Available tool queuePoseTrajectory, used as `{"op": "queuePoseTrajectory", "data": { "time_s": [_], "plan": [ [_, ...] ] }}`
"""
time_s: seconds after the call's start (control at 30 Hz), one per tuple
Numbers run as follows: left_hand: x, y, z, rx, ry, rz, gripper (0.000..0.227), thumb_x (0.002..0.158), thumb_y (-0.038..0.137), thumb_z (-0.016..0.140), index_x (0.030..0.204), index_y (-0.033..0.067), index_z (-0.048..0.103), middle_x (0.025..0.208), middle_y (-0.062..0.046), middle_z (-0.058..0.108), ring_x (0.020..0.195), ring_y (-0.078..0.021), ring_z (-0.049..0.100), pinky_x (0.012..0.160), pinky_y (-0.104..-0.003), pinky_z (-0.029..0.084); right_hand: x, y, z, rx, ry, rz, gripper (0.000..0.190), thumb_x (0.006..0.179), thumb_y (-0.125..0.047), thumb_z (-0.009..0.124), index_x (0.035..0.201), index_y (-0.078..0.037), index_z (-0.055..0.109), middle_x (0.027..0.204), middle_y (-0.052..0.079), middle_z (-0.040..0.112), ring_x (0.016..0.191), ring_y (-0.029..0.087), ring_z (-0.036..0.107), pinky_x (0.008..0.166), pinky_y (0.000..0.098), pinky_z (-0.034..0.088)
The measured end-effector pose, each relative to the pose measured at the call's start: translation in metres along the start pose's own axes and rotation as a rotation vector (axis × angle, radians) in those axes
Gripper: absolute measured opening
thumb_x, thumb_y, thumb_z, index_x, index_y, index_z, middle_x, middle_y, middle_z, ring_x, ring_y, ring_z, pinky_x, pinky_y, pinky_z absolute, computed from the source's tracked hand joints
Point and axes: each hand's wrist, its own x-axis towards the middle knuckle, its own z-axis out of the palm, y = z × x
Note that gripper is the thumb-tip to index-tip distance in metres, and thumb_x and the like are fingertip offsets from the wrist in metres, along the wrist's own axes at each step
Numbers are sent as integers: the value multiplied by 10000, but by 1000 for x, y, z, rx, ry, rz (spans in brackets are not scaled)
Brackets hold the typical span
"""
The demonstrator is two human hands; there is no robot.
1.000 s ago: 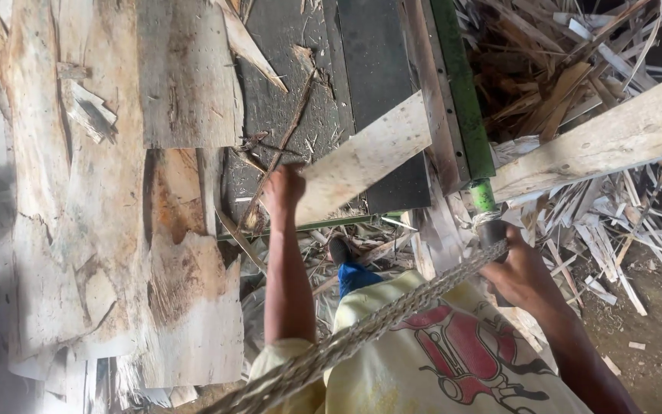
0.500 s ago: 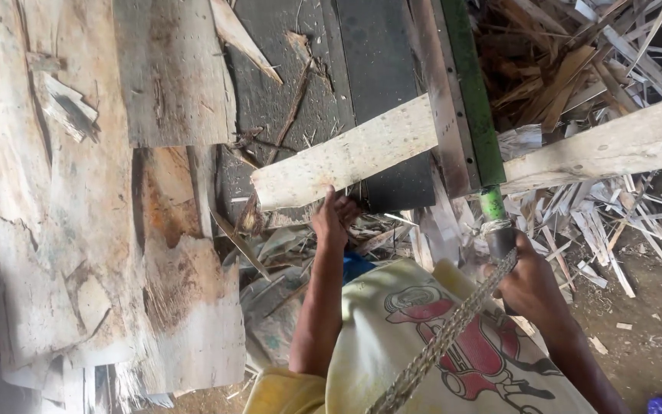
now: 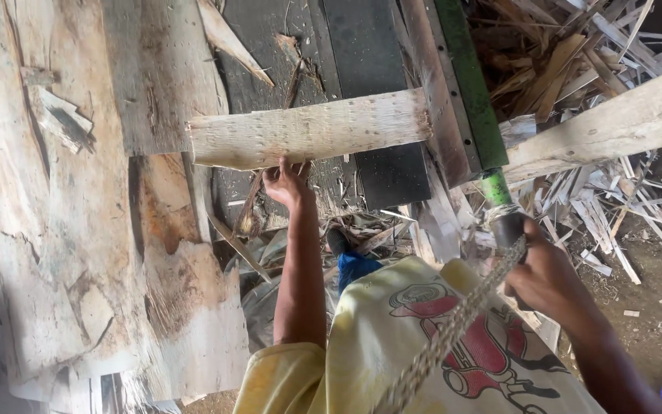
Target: Picking up and feeding thin wood scraps into a mechanical wood cutting machine.
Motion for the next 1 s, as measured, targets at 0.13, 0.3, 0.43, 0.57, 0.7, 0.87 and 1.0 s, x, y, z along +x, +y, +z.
{"op": "queuePoseTrajectory", "data": {
  "time_s": [0.13, 0.3, 0.43, 0.57, 0.7, 0.87, 1.0],
  "plan": [
    [-1, -9, 10, -7, 43, -13, 461, 937, -5, 652, 1343, -75, 445, 1224, -316, 587, 973, -422, 735, 708, -456, 654, -12, 3, -17, -4, 51, -160, 516, 909, -249, 669, 1360, -69, 493, 843, 152, 701, 569, 230, 713, 497, 361, 594],
    [-1, -8, 12, -31, 130, -66, 586, 923, -15, 631, 1438, -56, 352, 1199, -396, 602, 938, -466, 727, 672, -458, 641, 3, 0, 17, 164, 72, -38, 475, 928, -173, 661, 1356, -51, 496, 859, 191, 699, 569, 267, 703, 435, 399, 612],
    [12, -5, 12, -41, 105, -68, 623, 931, 1, 624, 1468, -34, 310, 1234, -400, 588, 943, -457, 723, 668, -452, 649, 91, 98, 98, 177, 119, -232, 510, 877, -70, 630, 1342, -14, 427, 852, 167, 707, 595, 233, 695, 493, 367, 594],
    [22, -20, 15, 8, 134, -105, 623, 959, 49, 610, 1487, -6, 283, 1329, -365, 536, 996, -475, 706, 702, -434, 649, 92, 81, 99, 143, 86, 19, 605, 882, -119, 688, 1414, -65, 405, 780, 195, 700, 511, 267, 651, 465, 418, 532],
    [30, -51, 18, -24, 80, -145, 645, 970, 53, 620, 1512, 57, 268, 1423, -333, 469, 1135, -470, 642, 778, -445, 642, 79, 76, 86, 119, 76, -22, 588, 871, -105, 667, 1403, -75, 420, 874, 182, 714, 541, 266, 681, 500, 413, 574],
    [17, -26, 36, -30, 8, -119, 748, 908, -43, 599, 1523, 187, 240, 1428, -266, 483, 1177, -418, 638, 832, -465, 631, 66, 71, 73, 66, 73, -56, 556, 861, -94, 653, 1377, -66, 449, 953, 183, 723, 661, 262, 707, 584, 410, 590],
    [12, 12, 29, 199, -194, -15, 551, 911, -62, 637, 1418, 27, 440, 1315, -256, 577, 1102, -386, 656, 819, -512, 650, 40, 32, 51, 125, 57, -72, 474, 855, -172, 713, 1279, -38, 549, 934, 190, 736, 722, 289, 701, 644, 432, 564]
  ]
}}
